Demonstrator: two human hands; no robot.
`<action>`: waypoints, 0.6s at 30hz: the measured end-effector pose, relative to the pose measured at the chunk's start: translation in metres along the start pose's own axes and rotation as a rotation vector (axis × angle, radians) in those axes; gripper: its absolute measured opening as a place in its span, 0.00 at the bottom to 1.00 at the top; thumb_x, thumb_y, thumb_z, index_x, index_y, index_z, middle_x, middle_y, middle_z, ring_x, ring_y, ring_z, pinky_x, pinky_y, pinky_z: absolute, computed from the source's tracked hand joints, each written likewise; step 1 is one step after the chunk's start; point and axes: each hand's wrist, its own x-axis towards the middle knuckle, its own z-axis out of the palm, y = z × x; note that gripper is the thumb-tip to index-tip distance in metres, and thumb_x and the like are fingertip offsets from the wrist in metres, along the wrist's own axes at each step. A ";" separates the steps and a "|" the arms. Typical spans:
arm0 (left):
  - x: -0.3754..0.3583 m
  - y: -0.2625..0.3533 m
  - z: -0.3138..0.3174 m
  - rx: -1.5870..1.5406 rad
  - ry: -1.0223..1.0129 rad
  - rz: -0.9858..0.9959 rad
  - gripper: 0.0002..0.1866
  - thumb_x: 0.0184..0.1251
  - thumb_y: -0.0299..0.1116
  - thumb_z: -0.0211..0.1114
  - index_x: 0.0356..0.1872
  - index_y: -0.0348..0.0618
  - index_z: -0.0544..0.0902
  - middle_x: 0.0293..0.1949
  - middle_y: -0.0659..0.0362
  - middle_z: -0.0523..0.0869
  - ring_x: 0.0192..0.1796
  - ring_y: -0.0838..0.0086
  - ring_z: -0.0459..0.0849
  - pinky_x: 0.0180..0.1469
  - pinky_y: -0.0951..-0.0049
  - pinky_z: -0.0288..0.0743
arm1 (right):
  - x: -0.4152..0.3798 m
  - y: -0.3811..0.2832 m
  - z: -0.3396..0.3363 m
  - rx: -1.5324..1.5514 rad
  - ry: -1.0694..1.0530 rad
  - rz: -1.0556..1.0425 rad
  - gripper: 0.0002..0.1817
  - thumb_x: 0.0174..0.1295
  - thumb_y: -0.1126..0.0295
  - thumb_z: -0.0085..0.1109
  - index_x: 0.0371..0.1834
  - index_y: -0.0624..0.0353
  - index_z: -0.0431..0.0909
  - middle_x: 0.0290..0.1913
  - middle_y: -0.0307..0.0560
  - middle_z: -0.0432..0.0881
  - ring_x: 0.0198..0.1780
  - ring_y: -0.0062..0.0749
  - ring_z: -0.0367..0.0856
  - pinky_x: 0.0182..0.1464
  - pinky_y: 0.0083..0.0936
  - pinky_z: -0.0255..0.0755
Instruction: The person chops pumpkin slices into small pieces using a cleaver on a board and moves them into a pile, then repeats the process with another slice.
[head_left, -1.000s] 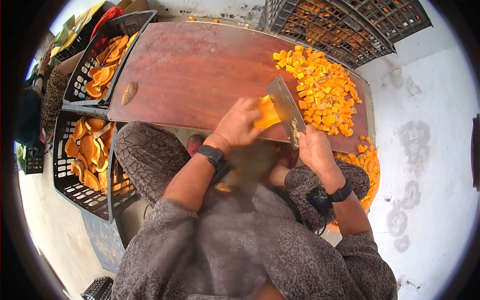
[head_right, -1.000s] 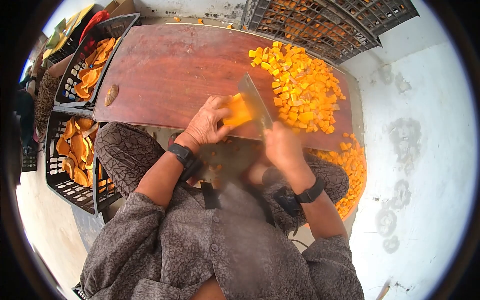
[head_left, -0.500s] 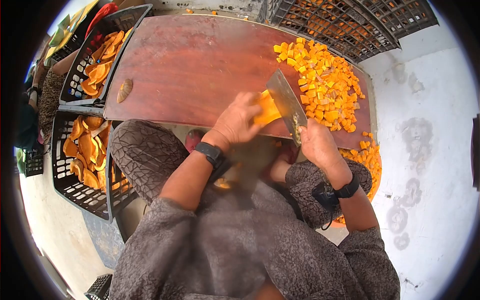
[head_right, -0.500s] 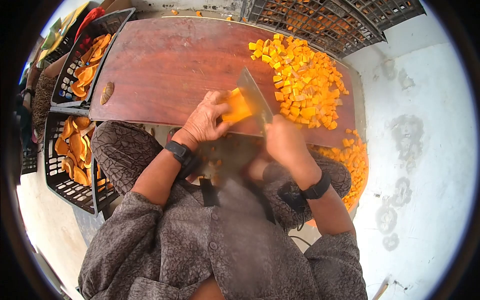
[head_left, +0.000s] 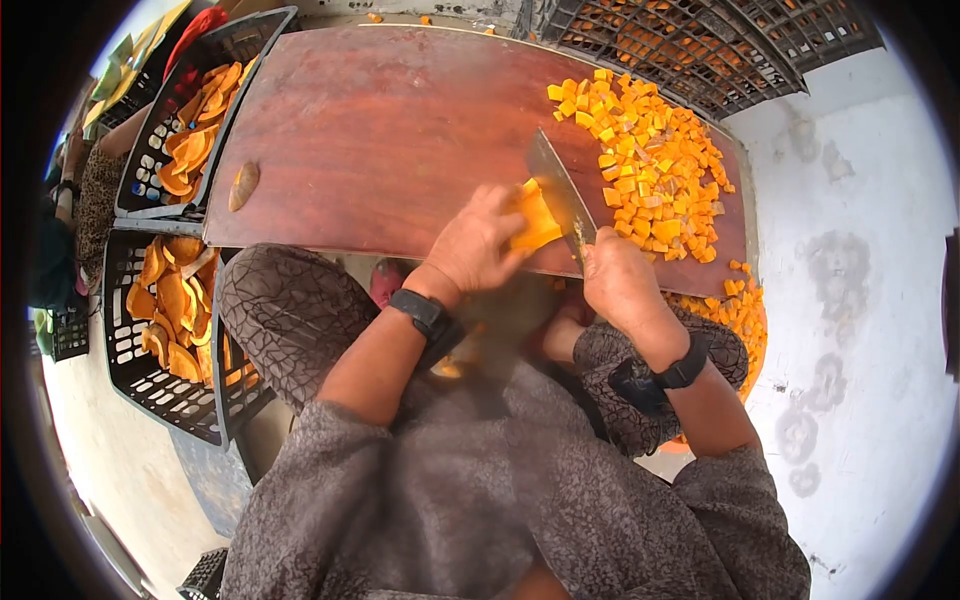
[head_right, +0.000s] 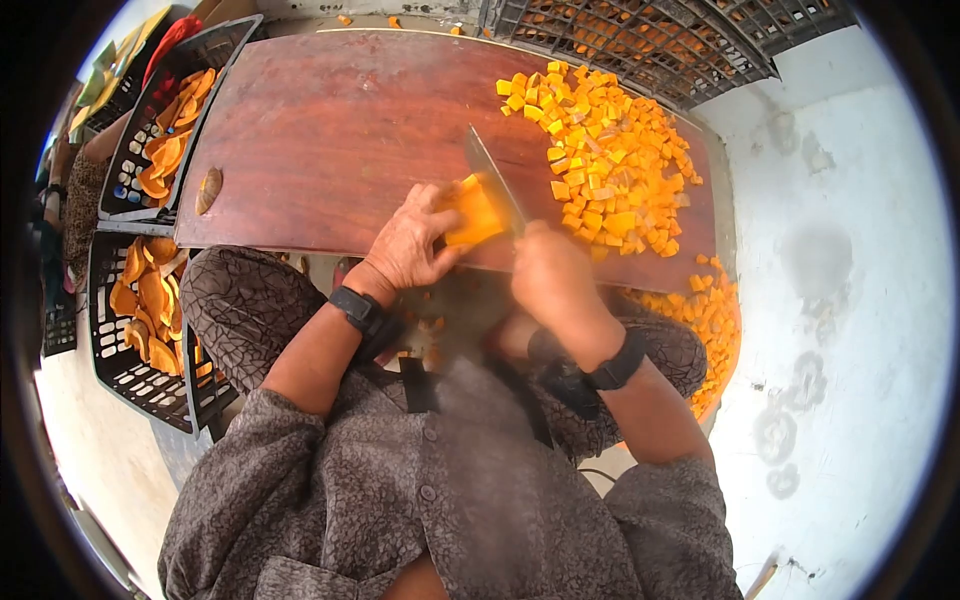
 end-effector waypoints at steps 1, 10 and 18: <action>0.000 0.000 0.000 0.011 0.003 -0.001 0.17 0.51 0.34 0.70 0.45 0.45 0.84 0.60 0.45 0.74 0.59 0.47 0.73 0.62 0.56 0.70 | 0.001 0.000 0.000 0.000 0.004 -0.002 0.10 0.66 0.70 0.54 0.36 0.68 0.72 0.30 0.69 0.79 0.37 0.68 0.79 0.39 0.52 0.72; 0.000 -0.001 0.001 0.036 0.018 -0.006 0.19 0.52 0.33 0.70 0.48 0.47 0.84 0.60 0.46 0.75 0.59 0.47 0.73 0.62 0.56 0.70 | -0.009 0.002 -0.012 -0.076 -0.013 -0.016 0.04 0.60 0.73 0.54 0.33 0.62 0.74 0.27 0.57 0.81 0.32 0.56 0.81 0.37 0.48 0.74; 0.000 0.005 0.001 0.009 0.035 0.033 0.18 0.51 0.32 0.70 0.46 0.46 0.85 0.59 0.44 0.74 0.58 0.46 0.73 0.61 0.56 0.71 | 0.008 0.005 0.005 0.006 0.058 0.016 0.06 0.60 0.70 0.55 0.33 0.62 0.74 0.29 0.59 0.82 0.35 0.58 0.81 0.38 0.49 0.74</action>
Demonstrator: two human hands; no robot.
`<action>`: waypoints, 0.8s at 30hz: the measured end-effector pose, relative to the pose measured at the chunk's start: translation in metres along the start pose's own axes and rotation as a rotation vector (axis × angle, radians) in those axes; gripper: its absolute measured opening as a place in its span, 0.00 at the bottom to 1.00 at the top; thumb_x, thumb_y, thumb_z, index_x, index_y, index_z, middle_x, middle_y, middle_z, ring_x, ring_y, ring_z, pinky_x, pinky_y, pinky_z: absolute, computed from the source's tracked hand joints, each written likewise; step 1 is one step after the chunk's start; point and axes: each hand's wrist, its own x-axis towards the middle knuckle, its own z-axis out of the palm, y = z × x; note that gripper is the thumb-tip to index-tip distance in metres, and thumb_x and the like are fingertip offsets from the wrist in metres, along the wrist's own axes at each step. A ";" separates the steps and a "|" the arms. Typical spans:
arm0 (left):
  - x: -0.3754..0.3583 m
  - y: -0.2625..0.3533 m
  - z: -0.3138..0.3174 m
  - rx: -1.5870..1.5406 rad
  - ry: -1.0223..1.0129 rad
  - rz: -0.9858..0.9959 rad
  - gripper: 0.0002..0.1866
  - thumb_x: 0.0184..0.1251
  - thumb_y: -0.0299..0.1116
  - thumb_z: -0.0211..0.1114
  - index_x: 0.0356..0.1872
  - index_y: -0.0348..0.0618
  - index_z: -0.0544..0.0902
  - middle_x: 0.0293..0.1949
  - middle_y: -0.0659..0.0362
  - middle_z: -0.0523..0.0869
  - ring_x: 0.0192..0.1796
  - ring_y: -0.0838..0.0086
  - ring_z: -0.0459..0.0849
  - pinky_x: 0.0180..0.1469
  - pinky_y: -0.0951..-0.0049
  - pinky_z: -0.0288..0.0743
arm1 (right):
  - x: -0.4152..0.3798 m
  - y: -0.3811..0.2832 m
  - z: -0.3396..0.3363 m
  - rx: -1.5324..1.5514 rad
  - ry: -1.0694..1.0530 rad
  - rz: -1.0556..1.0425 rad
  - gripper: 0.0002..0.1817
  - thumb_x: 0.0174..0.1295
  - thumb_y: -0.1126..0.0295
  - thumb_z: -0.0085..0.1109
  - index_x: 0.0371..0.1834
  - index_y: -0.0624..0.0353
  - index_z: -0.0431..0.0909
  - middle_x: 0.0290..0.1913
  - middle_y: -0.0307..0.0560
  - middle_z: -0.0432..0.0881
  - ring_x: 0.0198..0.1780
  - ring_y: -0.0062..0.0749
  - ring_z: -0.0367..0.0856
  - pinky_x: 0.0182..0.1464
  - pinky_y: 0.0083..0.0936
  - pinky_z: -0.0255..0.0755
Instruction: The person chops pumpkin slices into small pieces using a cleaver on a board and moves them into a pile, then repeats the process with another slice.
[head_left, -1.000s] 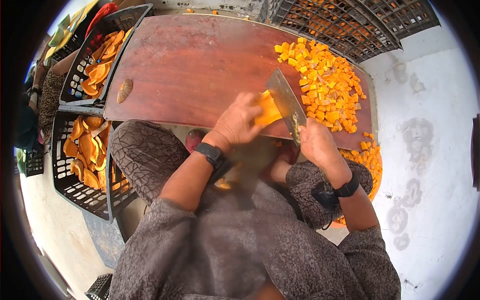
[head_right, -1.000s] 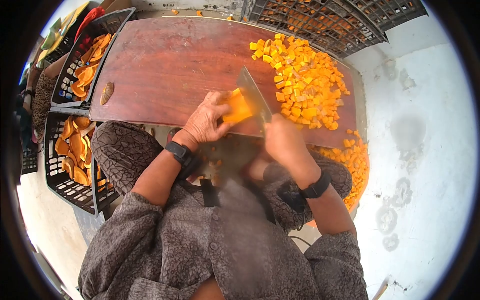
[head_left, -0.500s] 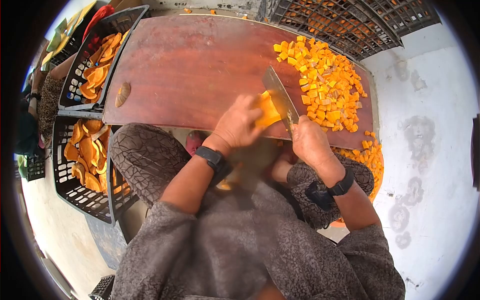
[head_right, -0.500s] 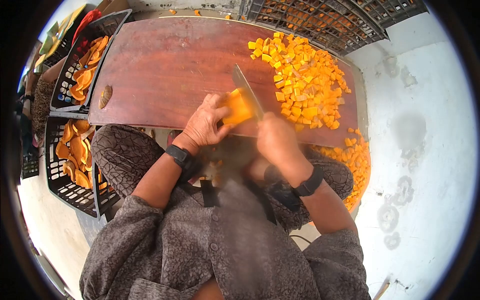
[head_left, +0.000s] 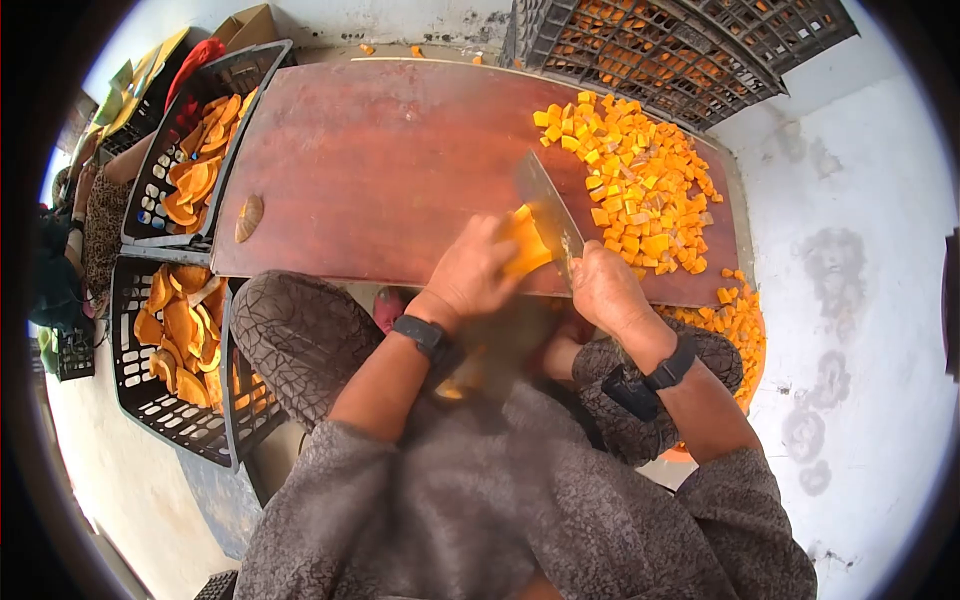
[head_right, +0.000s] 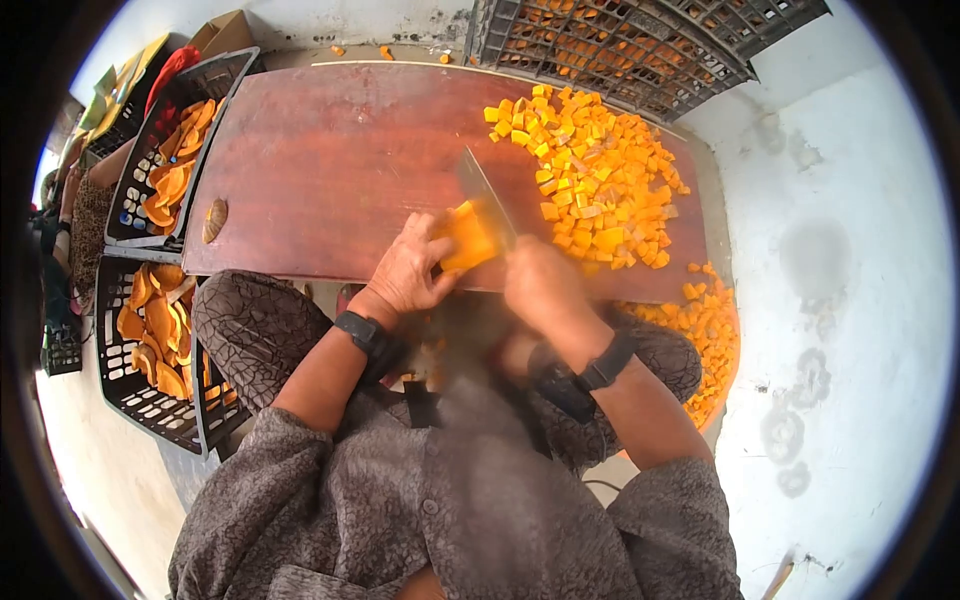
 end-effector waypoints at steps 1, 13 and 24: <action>0.001 -0.001 -0.001 0.004 0.019 -0.002 0.17 0.51 0.31 0.70 0.46 0.45 0.85 0.60 0.44 0.74 0.58 0.46 0.73 0.61 0.56 0.71 | 0.000 -0.001 -0.006 -0.004 0.009 -0.004 0.06 0.60 0.70 0.55 0.33 0.62 0.74 0.29 0.59 0.82 0.35 0.58 0.81 0.38 0.49 0.74; 0.002 -0.002 0.000 0.000 -0.027 0.004 0.15 0.51 0.31 0.70 0.42 0.43 0.85 0.59 0.44 0.75 0.57 0.47 0.73 0.61 0.57 0.71 | 0.023 -0.003 0.013 0.007 -0.007 -0.086 0.10 0.66 0.69 0.53 0.35 0.67 0.73 0.30 0.68 0.80 0.37 0.64 0.82 0.40 0.51 0.75; -0.003 -0.003 0.000 -0.015 0.027 0.011 0.14 0.51 0.31 0.70 0.40 0.41 0.84 0.58 0.45 0.75 0.57 0.47 0.73 0.61 0.57 0.71 | 0.005 -0.011 0.002 0.159 0.037 0.028 0.12 0.67 0.67 0.52 0.44 0.66 0.69 0.33 0.69 0.81 0.40 0.64 0.81 0.43 0.51 0.73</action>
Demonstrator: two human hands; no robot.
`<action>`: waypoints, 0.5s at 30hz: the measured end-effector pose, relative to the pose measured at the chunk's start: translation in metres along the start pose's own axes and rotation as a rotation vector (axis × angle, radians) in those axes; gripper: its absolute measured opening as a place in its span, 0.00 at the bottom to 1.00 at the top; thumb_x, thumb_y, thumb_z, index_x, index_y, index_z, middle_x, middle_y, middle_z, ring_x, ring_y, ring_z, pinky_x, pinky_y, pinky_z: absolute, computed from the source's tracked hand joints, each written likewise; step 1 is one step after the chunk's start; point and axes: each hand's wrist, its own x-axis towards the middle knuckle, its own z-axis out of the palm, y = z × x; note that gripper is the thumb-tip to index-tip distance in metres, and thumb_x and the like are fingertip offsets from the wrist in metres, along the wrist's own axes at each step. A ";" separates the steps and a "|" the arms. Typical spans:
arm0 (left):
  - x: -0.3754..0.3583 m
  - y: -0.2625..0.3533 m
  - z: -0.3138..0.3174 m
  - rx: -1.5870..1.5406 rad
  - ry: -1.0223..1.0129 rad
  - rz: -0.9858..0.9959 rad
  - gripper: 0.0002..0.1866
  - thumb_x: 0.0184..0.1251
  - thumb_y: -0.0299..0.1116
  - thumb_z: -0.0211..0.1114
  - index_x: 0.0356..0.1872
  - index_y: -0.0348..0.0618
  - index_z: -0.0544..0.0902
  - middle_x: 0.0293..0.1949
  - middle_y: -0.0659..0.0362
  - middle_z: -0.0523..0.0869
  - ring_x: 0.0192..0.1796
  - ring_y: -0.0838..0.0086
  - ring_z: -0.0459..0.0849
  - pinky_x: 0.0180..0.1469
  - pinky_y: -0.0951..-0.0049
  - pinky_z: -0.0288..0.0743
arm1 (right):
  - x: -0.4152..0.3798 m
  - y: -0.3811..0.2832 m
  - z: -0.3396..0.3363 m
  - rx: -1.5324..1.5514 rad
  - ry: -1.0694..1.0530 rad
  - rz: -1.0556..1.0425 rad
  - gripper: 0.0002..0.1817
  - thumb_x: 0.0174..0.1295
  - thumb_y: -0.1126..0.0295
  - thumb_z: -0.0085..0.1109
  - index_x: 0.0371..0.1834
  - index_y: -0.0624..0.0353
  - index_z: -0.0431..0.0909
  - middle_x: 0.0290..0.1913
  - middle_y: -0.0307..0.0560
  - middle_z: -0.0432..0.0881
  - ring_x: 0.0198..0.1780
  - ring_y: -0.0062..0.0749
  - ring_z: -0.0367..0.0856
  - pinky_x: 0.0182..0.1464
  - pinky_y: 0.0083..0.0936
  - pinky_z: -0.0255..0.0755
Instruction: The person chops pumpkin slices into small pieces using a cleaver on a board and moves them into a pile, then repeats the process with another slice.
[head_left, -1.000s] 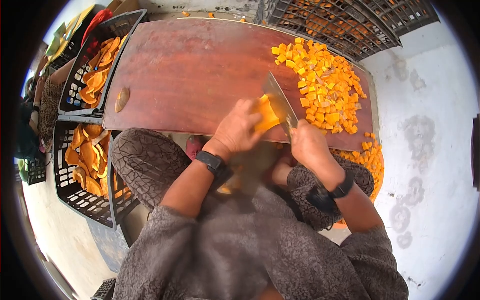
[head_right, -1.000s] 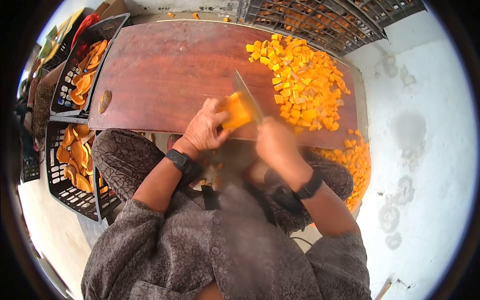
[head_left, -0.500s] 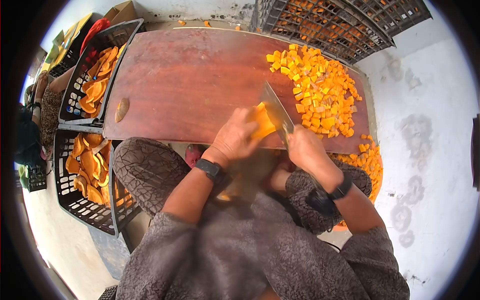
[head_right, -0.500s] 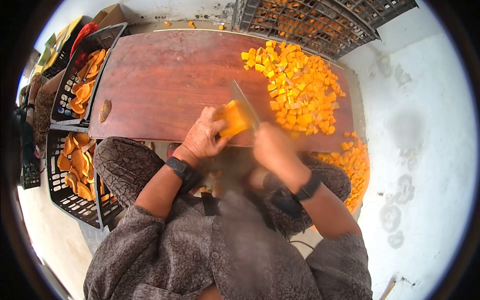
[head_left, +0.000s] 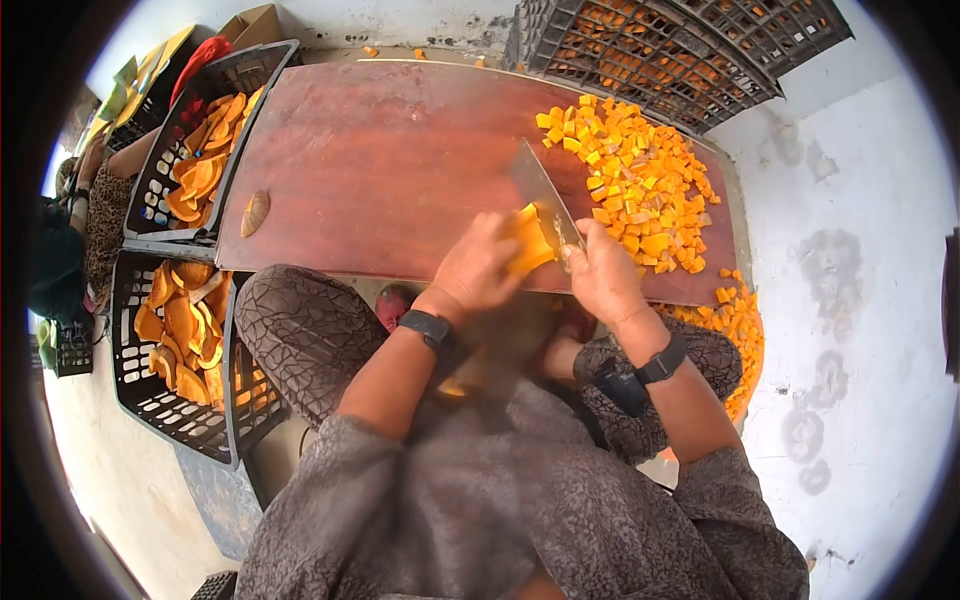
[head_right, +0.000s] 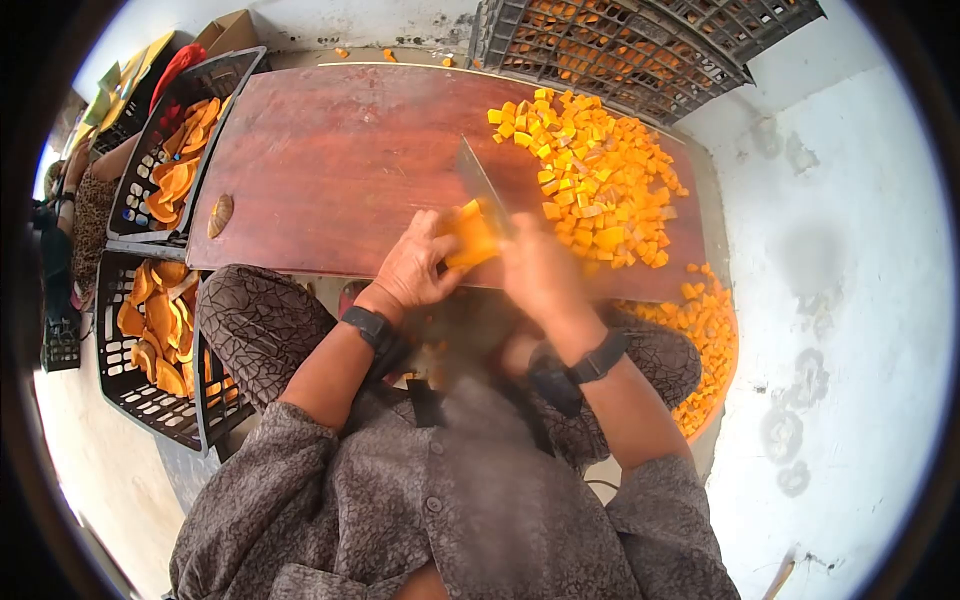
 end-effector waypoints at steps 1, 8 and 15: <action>0.001 0.000 0.001 0.003 0.004 0.007 0.14 0.50 0.32 0.70 0.40 0.41 0.84 0.59 0.45 0.75 0.58 0.47 0.73 0.61 0.57 0.71 | -0.003 0.000 0.000 -0.053 -0.014 0.011 0.11 0.67 0.67 0.52 0.44 0.65 0.69 0.32 0.69 0.81 0.39 0.65 0.81 0.42 0.51 0.73; 0.004 0.001 0.001 -0.007 0.016 -0.004 0.14 0.50 0.31 0.71 0.39 0.41 0.84 0.58 0.44 0.75 0.57 0.47 0.73 0.61 0.57 0.71 | -0.031 0.010 -0.012 -0.185 -0.084 0.000 0.09 0.67 0.70 0.52 0.39 0.66 0.68 0.26 0.67 0.79 0.33 0.66 0.80 0.38 0.53 0.72; 0.007 -0.001 0.000 0.018 -0.025 -0.007 0.15 0.50 0.31 0.71 0.41 0.42 0.84 0.58 0.45 0.75 0.56 0.48 0.74 0.60 0.57 0.72 | -0.010 0.013 0.008 -0.176 -0.036 0.004 0.08 0.66 0.71 0.51 0.36 0.66 0.68 0.26 0.67 0.79 0.34 0.65 0.80 0.38 0.52 0.73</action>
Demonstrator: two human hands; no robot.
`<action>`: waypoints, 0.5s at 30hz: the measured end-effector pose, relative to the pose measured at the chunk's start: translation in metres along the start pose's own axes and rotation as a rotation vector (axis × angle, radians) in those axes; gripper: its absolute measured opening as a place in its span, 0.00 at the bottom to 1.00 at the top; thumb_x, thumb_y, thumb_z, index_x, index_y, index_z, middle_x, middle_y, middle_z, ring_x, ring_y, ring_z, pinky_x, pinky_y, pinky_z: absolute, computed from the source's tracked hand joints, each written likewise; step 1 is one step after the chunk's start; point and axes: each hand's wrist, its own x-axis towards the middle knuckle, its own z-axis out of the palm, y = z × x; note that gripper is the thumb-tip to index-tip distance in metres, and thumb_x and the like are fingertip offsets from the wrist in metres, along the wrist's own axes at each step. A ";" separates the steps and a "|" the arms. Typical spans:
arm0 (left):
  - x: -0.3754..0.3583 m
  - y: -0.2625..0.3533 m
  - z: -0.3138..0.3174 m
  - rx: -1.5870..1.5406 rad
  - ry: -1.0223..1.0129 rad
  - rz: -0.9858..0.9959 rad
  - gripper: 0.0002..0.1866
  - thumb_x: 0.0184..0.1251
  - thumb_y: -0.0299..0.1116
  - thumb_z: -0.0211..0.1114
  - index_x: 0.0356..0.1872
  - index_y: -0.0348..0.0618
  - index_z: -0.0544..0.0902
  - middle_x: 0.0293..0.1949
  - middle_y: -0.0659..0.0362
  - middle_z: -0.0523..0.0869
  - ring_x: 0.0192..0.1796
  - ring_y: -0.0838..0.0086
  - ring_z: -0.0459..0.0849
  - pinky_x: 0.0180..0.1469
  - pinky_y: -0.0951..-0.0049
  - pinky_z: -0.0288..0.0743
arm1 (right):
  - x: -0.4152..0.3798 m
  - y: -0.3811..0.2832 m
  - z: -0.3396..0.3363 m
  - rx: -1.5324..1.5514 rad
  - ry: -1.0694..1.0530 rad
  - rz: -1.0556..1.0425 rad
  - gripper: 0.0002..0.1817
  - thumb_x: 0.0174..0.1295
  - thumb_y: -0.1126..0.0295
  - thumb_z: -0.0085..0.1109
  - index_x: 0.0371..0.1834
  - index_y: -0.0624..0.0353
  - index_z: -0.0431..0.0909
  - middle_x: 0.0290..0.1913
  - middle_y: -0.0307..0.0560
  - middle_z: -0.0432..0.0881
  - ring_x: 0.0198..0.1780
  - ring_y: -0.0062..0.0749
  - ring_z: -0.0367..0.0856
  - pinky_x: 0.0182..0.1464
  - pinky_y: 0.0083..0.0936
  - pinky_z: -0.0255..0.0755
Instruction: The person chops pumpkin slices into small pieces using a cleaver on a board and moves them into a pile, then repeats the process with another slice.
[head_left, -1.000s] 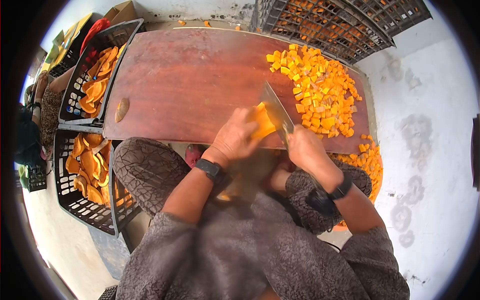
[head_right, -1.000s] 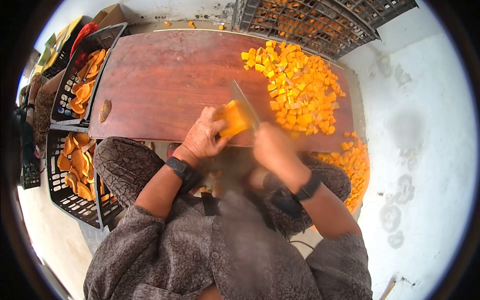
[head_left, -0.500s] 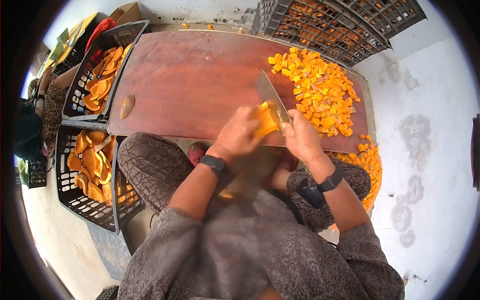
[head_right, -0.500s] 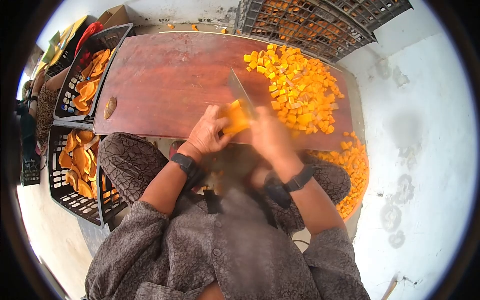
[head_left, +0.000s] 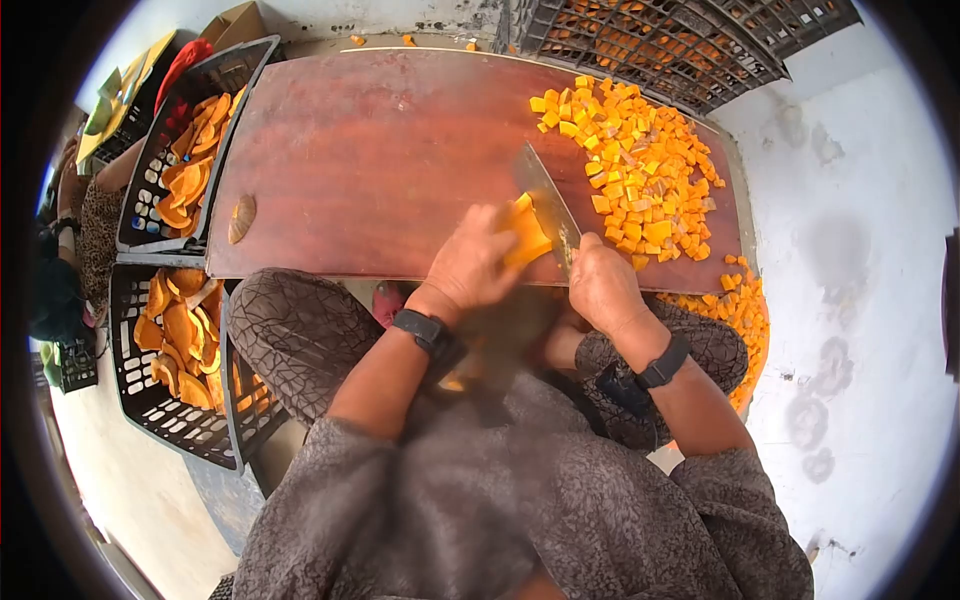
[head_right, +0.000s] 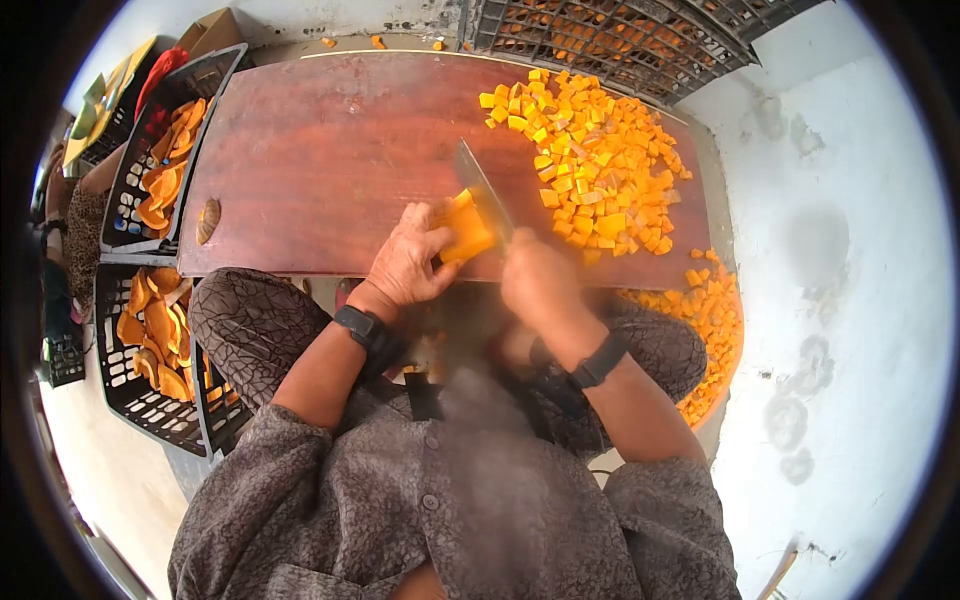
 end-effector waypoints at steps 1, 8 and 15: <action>-0.001 0.002 0.001 -0.002 0.013 0.004 0.15 0.50 0.31 0.71 0.41 0.42 0.84 0.57 0.45 0.75 0.55 0.48 0.74 0.59 0.57 0.72 | -0.001 -0.001 -0.001 -0.009 -0.006 -0.004 0.07 0.66 0.71 0.51 0.36 0.65 0.68 0.26 0.67 0.79 0.34 0.64 0.81 0.38 0.51 0.74; -0.006 0.003 0.002 0.016 0.016 -0.021 0.15 0.50 0.32 0.71 0.41 0.42 0.84 0.57 0.45 0.75 0.55 0.48 0.74 0.59 0.56 0.72 | -0.008 -0.007 -0.010 -0.050 -0.099 0.024 0.07 0.66 0.71 0.50 0.36 0.65 0.68 0.26 0.64 0.80 0.34 0.62 0.82 0.38 0.50 0.75; -0.003 0.008 -0.003 -0.011 -0.016 0.005 0.14 0.48 0.30 0.71 0.39 0.41 0.84 0.57 0.43 0.76 0.55 0.46 0.74 0.59 0.56 0.72 | 0.024 -0.019 0.012 0.016 0.024 -0.020 0.05 0.61 0.74 0.50 0.36 0.66 0.69 0.27 0.66 0.81 0.35 0.62 0.83 0.42 0.51 0.75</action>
